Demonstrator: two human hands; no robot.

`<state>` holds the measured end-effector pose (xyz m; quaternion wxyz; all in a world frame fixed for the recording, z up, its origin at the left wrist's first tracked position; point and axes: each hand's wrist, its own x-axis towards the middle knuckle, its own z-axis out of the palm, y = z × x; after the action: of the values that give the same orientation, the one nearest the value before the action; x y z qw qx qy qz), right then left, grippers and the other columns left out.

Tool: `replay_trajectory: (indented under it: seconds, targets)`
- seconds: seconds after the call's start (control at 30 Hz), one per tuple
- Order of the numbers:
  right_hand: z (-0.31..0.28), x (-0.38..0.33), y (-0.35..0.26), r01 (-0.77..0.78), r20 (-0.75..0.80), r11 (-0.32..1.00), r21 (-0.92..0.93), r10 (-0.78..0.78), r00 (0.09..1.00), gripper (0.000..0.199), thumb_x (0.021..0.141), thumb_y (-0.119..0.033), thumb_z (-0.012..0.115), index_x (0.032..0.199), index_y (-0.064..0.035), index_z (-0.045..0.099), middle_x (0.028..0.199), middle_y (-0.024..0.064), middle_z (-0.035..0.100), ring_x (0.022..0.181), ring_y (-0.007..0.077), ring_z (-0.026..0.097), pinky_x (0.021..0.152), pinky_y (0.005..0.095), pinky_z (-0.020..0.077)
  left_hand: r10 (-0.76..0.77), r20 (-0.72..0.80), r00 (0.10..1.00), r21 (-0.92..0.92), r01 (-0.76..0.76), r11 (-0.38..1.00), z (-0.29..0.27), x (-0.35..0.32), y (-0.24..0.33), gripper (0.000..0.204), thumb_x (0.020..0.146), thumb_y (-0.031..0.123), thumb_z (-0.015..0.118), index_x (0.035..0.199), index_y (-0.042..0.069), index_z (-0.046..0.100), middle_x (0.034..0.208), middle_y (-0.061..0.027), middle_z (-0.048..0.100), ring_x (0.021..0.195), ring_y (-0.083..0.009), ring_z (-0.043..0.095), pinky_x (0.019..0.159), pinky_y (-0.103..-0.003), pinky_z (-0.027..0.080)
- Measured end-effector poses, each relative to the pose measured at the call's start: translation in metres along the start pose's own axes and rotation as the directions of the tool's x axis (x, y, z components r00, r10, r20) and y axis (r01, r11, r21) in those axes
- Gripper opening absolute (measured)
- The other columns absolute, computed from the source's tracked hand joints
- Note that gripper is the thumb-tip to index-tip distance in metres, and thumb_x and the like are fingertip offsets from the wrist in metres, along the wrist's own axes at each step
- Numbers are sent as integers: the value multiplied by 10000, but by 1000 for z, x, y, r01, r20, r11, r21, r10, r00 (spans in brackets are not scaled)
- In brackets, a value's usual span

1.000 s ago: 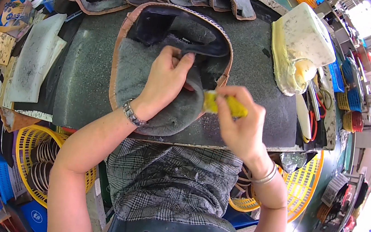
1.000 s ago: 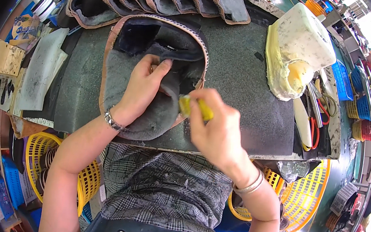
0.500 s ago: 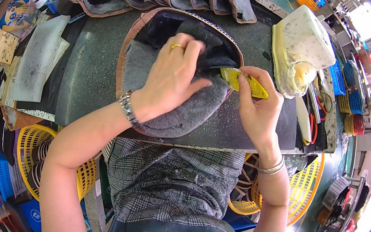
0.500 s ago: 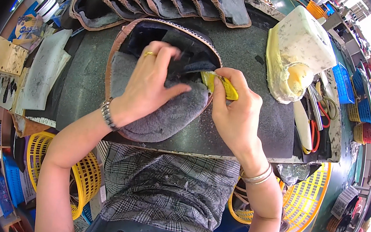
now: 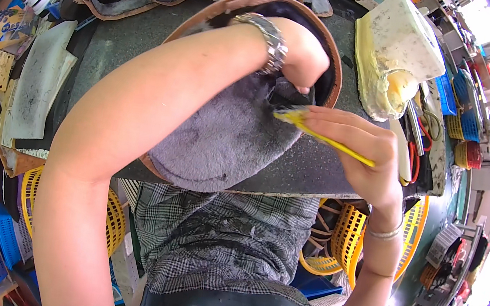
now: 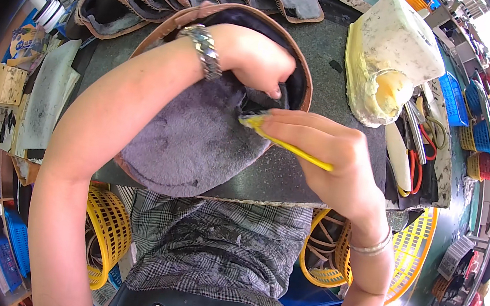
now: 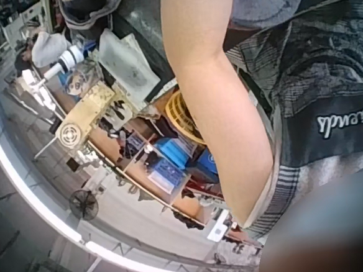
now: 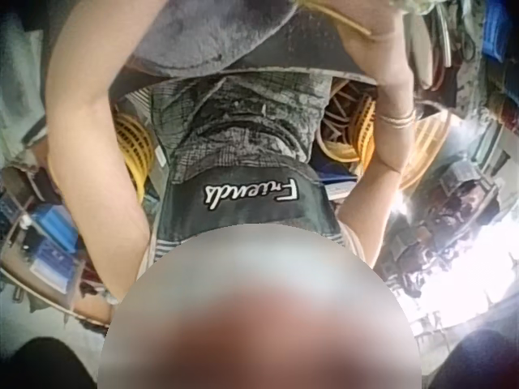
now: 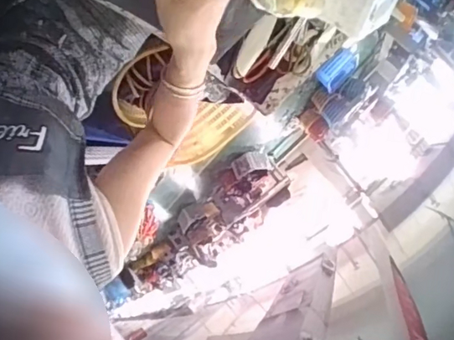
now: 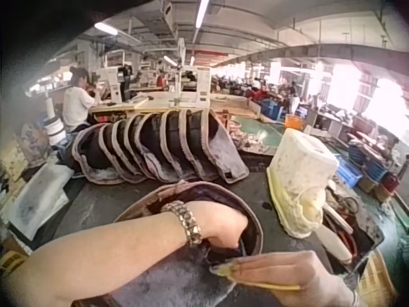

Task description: Applying glue to the inner edges and lining of shoe components using a brush and organizing them into a basket.

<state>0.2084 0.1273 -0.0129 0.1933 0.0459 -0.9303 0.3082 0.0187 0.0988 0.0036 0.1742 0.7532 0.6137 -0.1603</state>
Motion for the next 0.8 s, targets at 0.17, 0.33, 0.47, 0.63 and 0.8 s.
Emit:
replay_trajectory:
  seconds: [0.17, 0.33, 0.47, 0.63, 0.8]
  targets:
    - [6, 7, 25, 53, 250, 994, 100, -77, 965, 296, 679, 101, 532, 947, 24, 629, 990, 166, 632, 983, 313, 602, 860, 363, 481, -66, 16, 998, -32, 67, 997, -4, 9, 23, 263, 732, 97, 568, 966, 29, 670, 998, -151, 644, 932, -288, 612, 803, -392, 468]
    - [-13, -9, 23, 48, 310, 998, 31, -55, 949, 294, 653, 126, 530, 914, 22, 617, 960, 161, 633, 961, 313, 602, 826, 375, 497, -56, -54, 997, -130, 49, 990, 6, 1, 28, 281, 743, 86, 528, 982, 24, 663, 982, -149, 648, 872, -272, 628, 743, -373, 493]
    - [-26, -21, 17, 0, 244, 1000, -14, 4, 970, 297, 653, 132, 526, 910, 22, 625, 940, 157, 639, 926, 311, 617, 799, 358, 506, -36, 9, 999, -420, 37, 907, 56, -34, 48, 785, 870, 589, 365, 1071, -168, 400, 1083, -348, 367, 1052, -385, 360, 900, -428, 296]
    - [-52, -44, 5, -270, -33, 963, 16, 270, 962, 227, 743, 99, 550, 932, 24, 652, 922, 116, 662, 834, 180, 644, 737, 257, 497, -46, -621, 783, -191, -94, 977, 104, -69, 61, 861, 824, 553, 496, 1282, -151, 307, 1350, -358, 253, 1309, -414, 226, 1075, -452, 207]
    - [-80, -53, 24, -512, -535, 858, 37, 449, 715, 146, 819, -14, 589, 950, 12, 648, 924, 69, 652, 794, 110, 608, 693, 211, 478, 72, -945, 319, 52, -73, 996, 73, -74, 15, 455, 657, 28, 685, 1101, 76, 597, 1065, -118, 610, 1043, -296, 566, 845, -376, 472]
